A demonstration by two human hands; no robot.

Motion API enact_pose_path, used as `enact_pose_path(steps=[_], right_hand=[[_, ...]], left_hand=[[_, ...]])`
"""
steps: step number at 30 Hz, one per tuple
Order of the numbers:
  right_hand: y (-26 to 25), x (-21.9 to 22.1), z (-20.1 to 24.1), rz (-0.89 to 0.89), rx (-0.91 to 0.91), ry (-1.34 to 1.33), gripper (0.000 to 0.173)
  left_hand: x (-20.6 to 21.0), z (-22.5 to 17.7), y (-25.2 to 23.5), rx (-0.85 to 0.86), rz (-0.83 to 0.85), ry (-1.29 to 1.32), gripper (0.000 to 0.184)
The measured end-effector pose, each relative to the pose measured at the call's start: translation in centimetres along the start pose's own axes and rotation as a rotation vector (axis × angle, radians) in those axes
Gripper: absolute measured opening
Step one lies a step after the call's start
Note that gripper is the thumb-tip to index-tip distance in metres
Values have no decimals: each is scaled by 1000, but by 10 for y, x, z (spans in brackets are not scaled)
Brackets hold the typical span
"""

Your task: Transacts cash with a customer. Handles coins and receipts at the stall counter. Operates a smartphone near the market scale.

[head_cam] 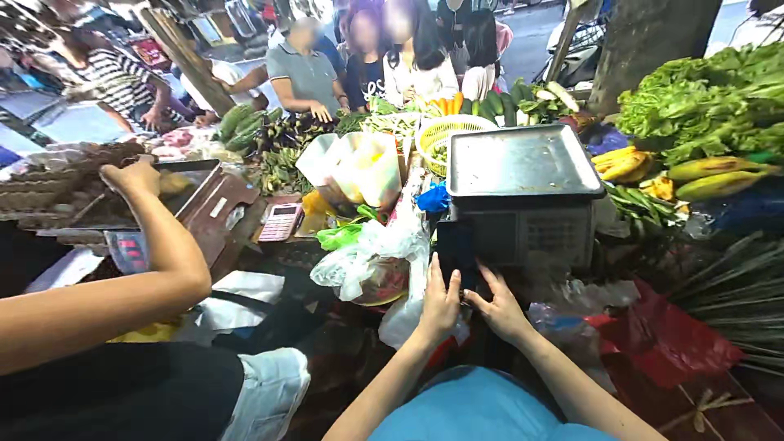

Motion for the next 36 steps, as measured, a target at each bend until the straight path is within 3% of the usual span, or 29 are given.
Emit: enact_pose_path(steps=[12, 18, 24, 29, 32, 36], right_hand=[[13, -11, 11, -146, -44, 189, 74], [36, -14, -6, -154, -157, 307, 48], [40, -3, -11, -153, -169, 369, 51], [14, 4, -1, -4, -34, 54, 72], [-3, 11, 3, 46, 23, -169, 72], [-6, 14, 5, 16, 28, -225, 72]], left_hand=[[-16, -3, 3, -25, 145, 83, 71], [-44, 3, 15, 104, 109, -46, 55], [-42, 16, 23, 121, 147, -126, 47], [-33, 15, 16, 102, 167, -86, 63], [-26, 13, 6, 101, 187, -25, 69], [-25, 6, -1, 116, 152, -27, 65]])
Point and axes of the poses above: each hand's wrist, its own y-axis away from the middle knuckle, its own x-axis out of the palm, z = x × y, the point moved 9 cm from there along -y, towards the middle knuckle, and after that the axes turned 15 degrees about y, right-handed, at the moved point
